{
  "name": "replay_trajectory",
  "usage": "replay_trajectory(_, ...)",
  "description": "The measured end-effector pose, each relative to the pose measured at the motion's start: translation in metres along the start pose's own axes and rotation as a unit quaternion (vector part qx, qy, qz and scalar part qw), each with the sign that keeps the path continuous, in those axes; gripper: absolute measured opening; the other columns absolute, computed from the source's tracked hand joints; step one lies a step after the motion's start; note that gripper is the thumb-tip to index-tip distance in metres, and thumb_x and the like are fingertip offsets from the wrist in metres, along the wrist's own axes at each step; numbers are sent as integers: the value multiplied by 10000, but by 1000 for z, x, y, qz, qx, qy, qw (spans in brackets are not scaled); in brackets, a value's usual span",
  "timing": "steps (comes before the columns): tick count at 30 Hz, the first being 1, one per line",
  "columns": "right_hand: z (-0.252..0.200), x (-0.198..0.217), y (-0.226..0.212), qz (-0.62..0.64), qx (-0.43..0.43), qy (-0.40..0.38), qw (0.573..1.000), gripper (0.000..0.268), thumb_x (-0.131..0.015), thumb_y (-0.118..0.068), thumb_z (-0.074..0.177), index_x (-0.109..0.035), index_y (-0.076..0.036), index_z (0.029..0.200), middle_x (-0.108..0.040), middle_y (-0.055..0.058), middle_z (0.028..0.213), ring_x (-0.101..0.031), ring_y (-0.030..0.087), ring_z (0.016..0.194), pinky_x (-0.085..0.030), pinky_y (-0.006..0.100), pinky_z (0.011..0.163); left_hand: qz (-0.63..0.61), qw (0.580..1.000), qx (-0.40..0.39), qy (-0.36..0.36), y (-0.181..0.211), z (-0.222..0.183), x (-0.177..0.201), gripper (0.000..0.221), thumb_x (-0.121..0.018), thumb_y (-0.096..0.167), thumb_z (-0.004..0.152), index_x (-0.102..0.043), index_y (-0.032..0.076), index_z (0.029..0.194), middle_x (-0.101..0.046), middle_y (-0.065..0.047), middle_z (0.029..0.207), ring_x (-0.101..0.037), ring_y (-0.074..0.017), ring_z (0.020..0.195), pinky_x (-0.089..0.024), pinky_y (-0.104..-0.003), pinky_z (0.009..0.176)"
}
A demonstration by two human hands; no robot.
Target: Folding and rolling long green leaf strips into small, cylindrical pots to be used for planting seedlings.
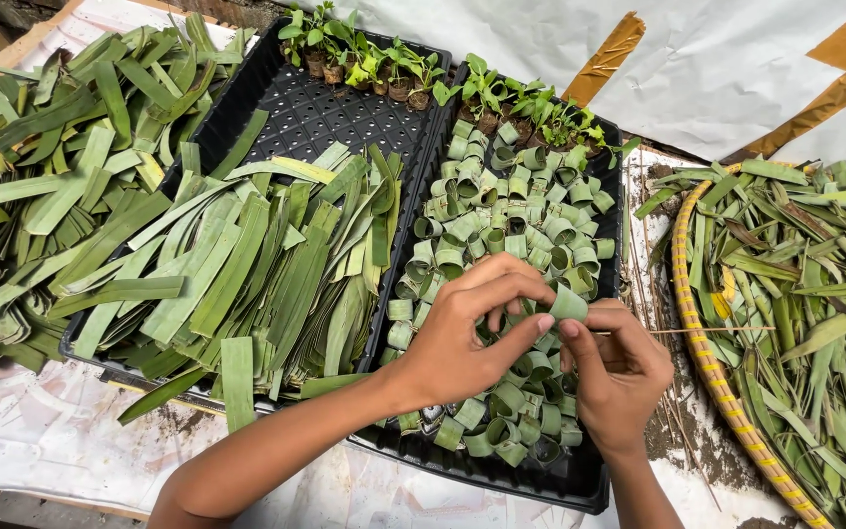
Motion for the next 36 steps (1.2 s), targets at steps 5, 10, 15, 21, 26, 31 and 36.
replay_trajectory(5,-6,4,9,9,-49,-28,998,129,-653,-73,980,-635,-27,861,-609,67,765,-565,90,452,-422,158,365,-40,999,2,-11,-17,-3,-8,133,-685,112,970,-703,28,1073,-669,-74,957,-593,-159,815,-518,-276,712)
replay_trajectory(10,-2,15,15,22,-65,-51,996,84,-682,27,926,-716,61,857,-634,137,696,-590,131,539,-565,269,444,-15,999,21,28,-35,-6,-15,164,-716,-5,885,-771,102,997,-731,-50,784,-634,-140,660,-526,-259,620)
replay_trajectory(15,0,51,34,-508,88,-176,839,172,-748,-180,926,-705,-148,1089,-629,27,1081,-616,247,894,-518,378,693,11,996,79,44,-47,-5,-9,117,-727,19,874,-773,101,943,-753,-68,760,-689,-132,669,-528,-242,608)
replay_trajectory(21,-14,47,86,-581,119,-260,762,122,-716,-232,920,-701,-197,1035,-577,-26,1197,-587,201,1084,-468,339,811,-71,986,144,54,-50,-4,-13,86,-683,6,912,-748,35,961,-774,-89,753,-660,-52,702,-549,-213,651)
replay_trajectory(26,-14,38,85,-532,189,-235,791,82,-644,-201,990,-683,-197,918,-616,-44,1077,-596,182,1073,-449,327,873,-83,983,145,80,-54,-7,-10,44,-674,14,933,-711,37,943,-773,-96,779,-714,-81,724,-570,-220,682)
replay_trajectory(31,-9,18,35,-427,160,-189,869,159,-540,-157,1054,-665,-209,971,-472,-50,690,-553,158,649,-470,268,624,-98,981,123,116,-52,-8,-5,49,-658,-9,942,-689,22,920,-760,-131,757,-736,-100,691,-561,-193,616)
replay_trajectory(36,2,-13,-11,-276,117,-176,938,118,-552,-64,1031,-667,-38,1032,-617,15,750,-511,127,555,-383,279,495,-51,989,99,102,-41,-9,-5,67,-648,99,985,-657,34,1000,-734,-79,787,-777,-147,737,-542,-181,607)
Point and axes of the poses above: each hand's wrist, its own z-axis towards the middle knuckle, its own x-axis out of the back of the hand, y = z × x, the point moved 6 cm from there along z, towards the middle knuckle
